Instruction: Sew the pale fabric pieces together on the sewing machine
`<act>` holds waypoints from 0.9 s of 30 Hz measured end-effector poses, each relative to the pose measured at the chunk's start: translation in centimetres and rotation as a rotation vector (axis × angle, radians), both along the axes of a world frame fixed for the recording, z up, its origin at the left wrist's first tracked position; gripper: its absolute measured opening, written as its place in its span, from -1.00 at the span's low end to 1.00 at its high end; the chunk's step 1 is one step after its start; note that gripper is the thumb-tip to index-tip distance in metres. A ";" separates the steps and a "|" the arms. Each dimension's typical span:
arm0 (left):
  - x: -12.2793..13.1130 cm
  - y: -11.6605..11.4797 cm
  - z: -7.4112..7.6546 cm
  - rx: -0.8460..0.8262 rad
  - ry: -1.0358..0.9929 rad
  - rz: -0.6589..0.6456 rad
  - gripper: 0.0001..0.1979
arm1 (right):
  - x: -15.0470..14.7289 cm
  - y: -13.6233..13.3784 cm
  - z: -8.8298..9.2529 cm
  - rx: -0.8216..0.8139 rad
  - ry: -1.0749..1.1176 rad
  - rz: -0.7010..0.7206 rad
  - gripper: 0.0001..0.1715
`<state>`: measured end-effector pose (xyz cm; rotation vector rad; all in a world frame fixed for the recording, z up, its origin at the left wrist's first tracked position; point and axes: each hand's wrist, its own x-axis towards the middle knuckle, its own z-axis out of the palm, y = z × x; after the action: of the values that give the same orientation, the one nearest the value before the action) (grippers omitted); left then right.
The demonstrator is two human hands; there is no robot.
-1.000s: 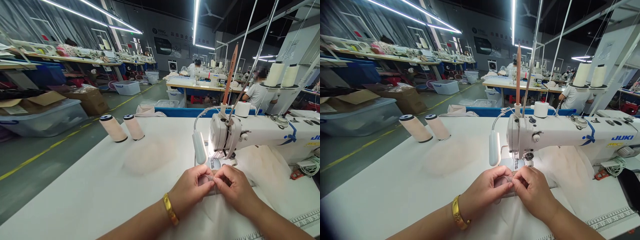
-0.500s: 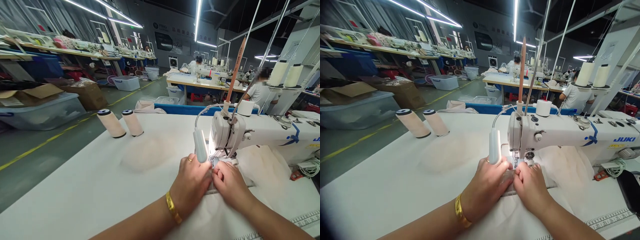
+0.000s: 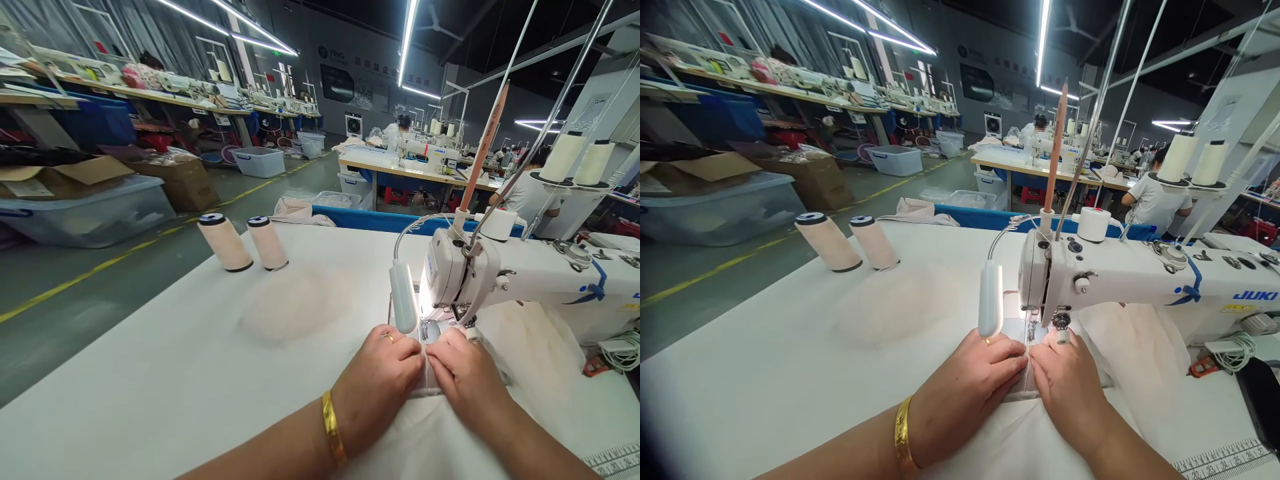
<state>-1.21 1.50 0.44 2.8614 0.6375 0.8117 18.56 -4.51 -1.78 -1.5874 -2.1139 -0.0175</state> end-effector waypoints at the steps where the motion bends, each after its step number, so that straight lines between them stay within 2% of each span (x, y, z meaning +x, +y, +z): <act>1: 0.0 0.1 0.1 -0.010 0.020 0.003 -0.69 | 0.1 0.0 0.0 0.001 -0.021 -0.001 -0.69; 18: 0.2 1.1 0.5 -0.060 0.049 -0.006 -0.76 | 0.2 0.3 -0.2 0.138 -0.116 -0.077 -0.64; 24: 0.2 1.6 0.3 -0.087 0.126 0.010 -0.77 | 0.1 0.5 -0.2 0.105 -0.142 -0.090 -0.65; 27: -0.1 1.5 1.0 -0.153 0.187 0.024 -0.84 | 0.4 0.3 0.1 0.080 -0.118 -0.062 -0.64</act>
<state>-1.31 3.05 1.45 2.8138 0.7221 0.4775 18.93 -4.18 -1.66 -1.6408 -2.1229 -0.2189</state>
